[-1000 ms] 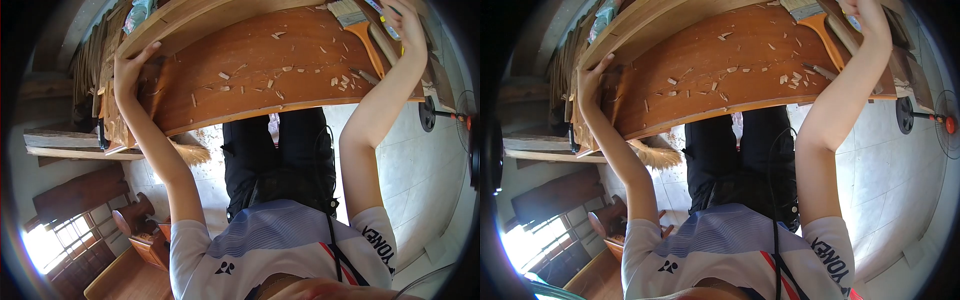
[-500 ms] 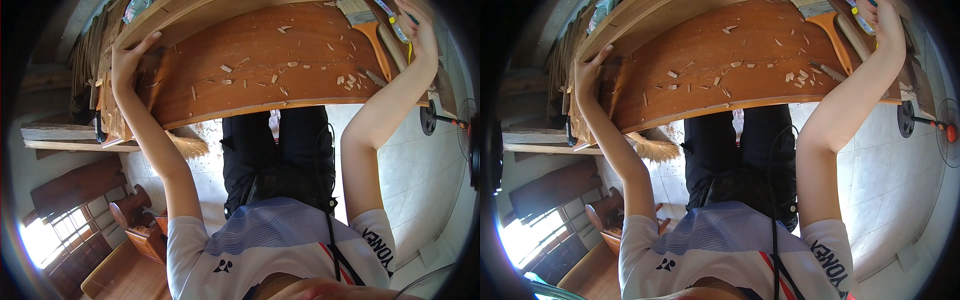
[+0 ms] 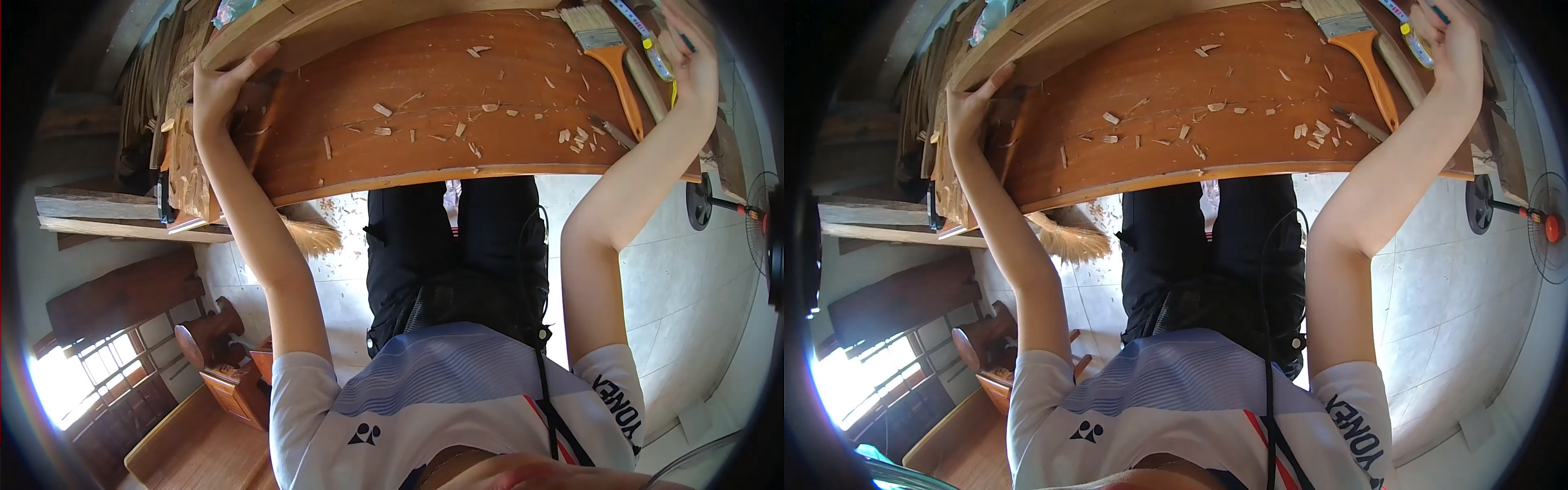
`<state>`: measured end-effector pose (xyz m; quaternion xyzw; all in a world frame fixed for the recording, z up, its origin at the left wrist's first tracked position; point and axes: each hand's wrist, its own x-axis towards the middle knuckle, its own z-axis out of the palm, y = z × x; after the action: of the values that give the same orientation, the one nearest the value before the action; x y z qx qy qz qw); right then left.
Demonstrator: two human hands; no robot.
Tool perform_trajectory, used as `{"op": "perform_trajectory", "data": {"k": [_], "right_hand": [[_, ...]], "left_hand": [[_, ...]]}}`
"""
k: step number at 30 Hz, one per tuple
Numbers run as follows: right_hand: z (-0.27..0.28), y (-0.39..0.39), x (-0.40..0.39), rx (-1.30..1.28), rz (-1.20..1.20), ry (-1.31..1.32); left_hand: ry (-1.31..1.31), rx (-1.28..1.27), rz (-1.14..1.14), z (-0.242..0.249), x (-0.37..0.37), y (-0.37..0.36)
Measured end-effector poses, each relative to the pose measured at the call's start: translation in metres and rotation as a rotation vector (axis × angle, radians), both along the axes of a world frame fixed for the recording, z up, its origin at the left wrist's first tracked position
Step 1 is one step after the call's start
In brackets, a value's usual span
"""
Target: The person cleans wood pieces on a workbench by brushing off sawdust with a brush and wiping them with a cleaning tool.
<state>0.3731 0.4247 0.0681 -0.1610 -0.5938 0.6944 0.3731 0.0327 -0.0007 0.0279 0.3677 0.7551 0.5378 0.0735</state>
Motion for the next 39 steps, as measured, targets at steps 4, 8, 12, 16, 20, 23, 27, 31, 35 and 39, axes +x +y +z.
{"op": "perform_trajectory", "data": {"k": [4,8,12,16,20,23,27,31,35,39], "right_hand": [[0.003,-0.048,-0.031,0.111,0.108,0.292],[-0.010,-0.058,-0.074,0.722,0.305,-0.016],[-0.011,-0.099,-0.100,0.856,0.319,-0.125],[-0.019,-0.112,-0.108,0.844,0.294,-0.016],[-0.027,-0.131,-0.121,0.816,0.370,-0.056],[-0.030,-0.137,-0.127,0.798,0.432,-0.002],[-0.019,-0.119,-0.114,0.827,0.341,-0.071],[-0.019,-0.127,-0.112,0.870,0.422,-0.085],[-0.040,-0.150,-0.135,0.657,0.528,-0.037],[-0.039,-0.149,-0.135,0.751,0.476,-0.067]], "left_hand": [[0.038,0.034,-0.042,0.005,0.008,0.001],[0.009,-0.014,0.008,0.002,0.007,-0.004],[0.020,-0.010,-0.025,0.002,0.005,-0.005],[0.056,-0.028,-0.061,0.003,0.004,-0.006],[0.039,-0.020,-0.085,0.004,0.006,-0.005],[-0.009,-0.007,-0.076,0.003,0.005,-0.005],[-0.095,-0.051,-0.027,0.009,0.010,-0.004],[-0.060,-0.047,0.027,-0.001,-0.004,-0.006],[-0.053,-0.050,0.064,-0.006,-0.009,-0.006],[-0.031,-0.079,0.102,-0.009,-0.018,-0.008]]}}
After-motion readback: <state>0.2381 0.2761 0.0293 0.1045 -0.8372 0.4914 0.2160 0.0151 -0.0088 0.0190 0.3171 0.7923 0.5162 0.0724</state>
